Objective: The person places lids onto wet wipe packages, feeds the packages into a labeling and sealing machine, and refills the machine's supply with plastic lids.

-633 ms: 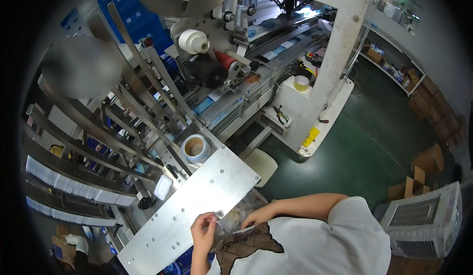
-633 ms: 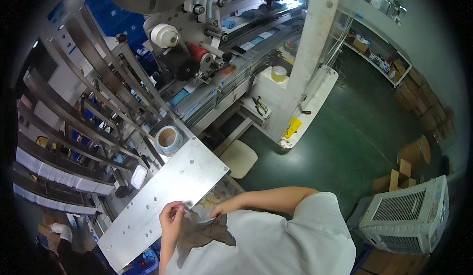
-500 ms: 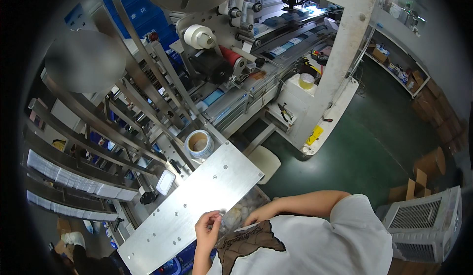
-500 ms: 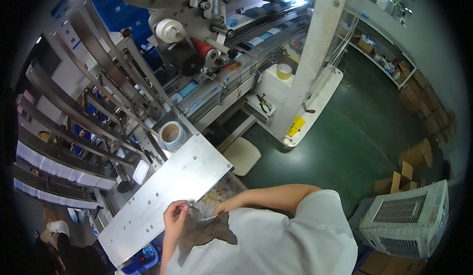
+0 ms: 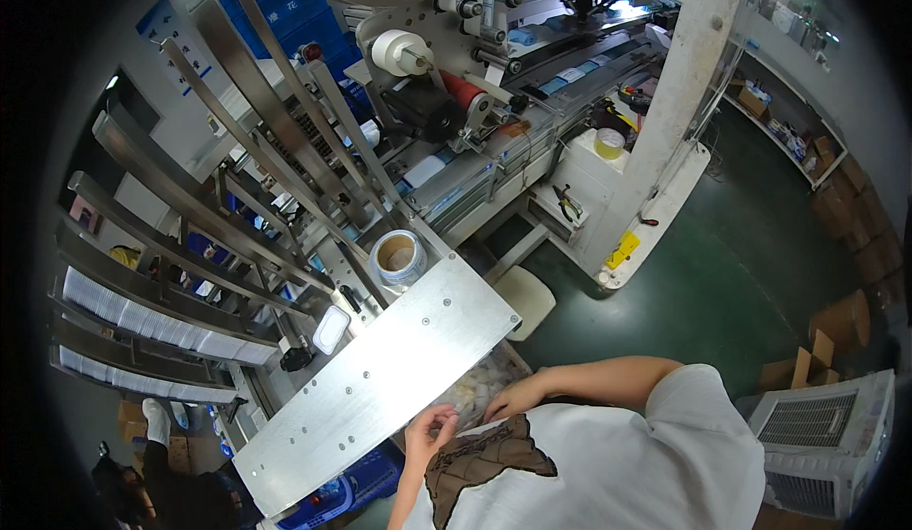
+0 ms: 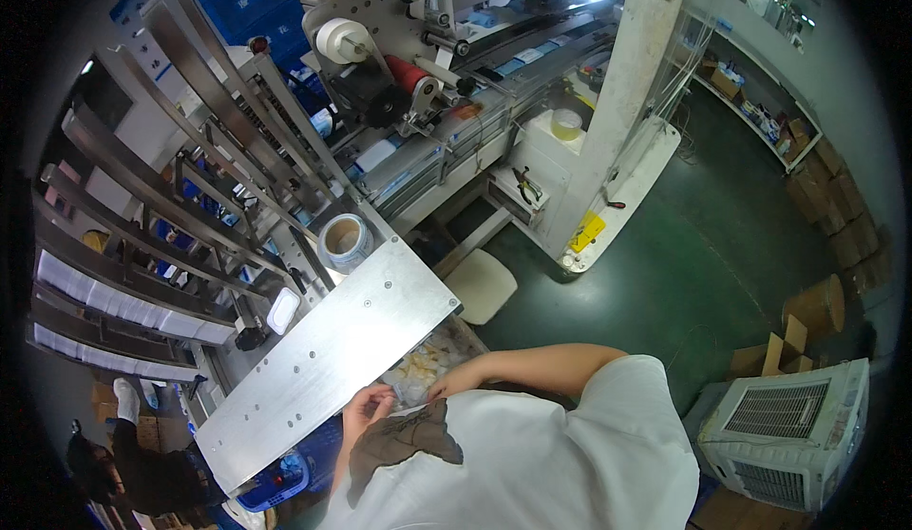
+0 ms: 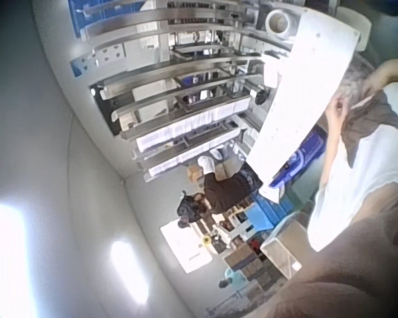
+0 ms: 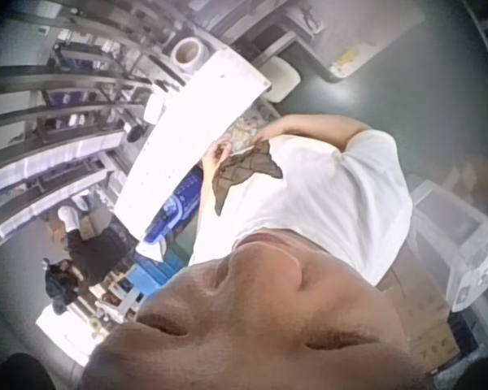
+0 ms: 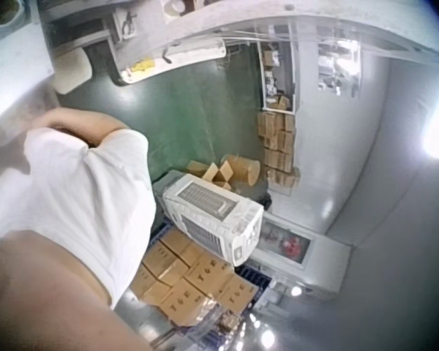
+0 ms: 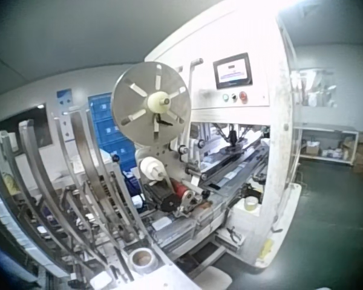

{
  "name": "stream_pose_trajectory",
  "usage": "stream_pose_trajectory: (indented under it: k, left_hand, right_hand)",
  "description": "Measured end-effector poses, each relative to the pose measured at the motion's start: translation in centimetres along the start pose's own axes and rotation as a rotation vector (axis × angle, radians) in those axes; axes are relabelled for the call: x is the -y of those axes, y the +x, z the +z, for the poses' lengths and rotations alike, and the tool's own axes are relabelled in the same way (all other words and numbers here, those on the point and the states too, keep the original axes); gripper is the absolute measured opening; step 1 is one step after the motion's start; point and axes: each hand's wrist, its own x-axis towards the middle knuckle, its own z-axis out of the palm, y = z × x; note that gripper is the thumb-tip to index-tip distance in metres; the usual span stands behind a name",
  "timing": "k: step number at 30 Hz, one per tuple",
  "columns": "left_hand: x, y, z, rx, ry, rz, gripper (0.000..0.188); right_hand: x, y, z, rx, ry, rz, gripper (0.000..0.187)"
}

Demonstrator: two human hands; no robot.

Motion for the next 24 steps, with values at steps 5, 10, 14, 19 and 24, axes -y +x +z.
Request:
stream_pose_trajectory:
  k: [5, 10, 14, 19, 24]
  left_hand:
    - [1.4, -0.3, 1.0, 0.050, -0.053, -0.061, 0.023]
    - [0.3, 1.0, 2.0, 0.522, -0.090, -0.069, 0.032]
    - [3.1, 2.1, 2.3, 0.752, -0.009, -0.095, 0.033]
    - [4.6, 3.4, 3.2, 0.884, 0.152, 0.008, 0.032]
    - [6.0, 5.2, 6.1, 0.934, -0.022, 0.041, 0.029]
  right_hand:
    - [1.4, -1.5, -0.5, -0.099, -0.039, 0.040, 0.034]
    - [0.9, 0.0, 0.0, -0.140, 0.035, 0.052, 0.031]
    - [1.5, 0.9, -1.0, -0.120, -0.216, 0.091, 0.030]
    - [3.3, 0.0, -1.5, -0.172, -0.402, 0.051, 0.032]
    - [-6.3, 4.5, -0.2, -0.098, 0.185, -0.068, 0.029]
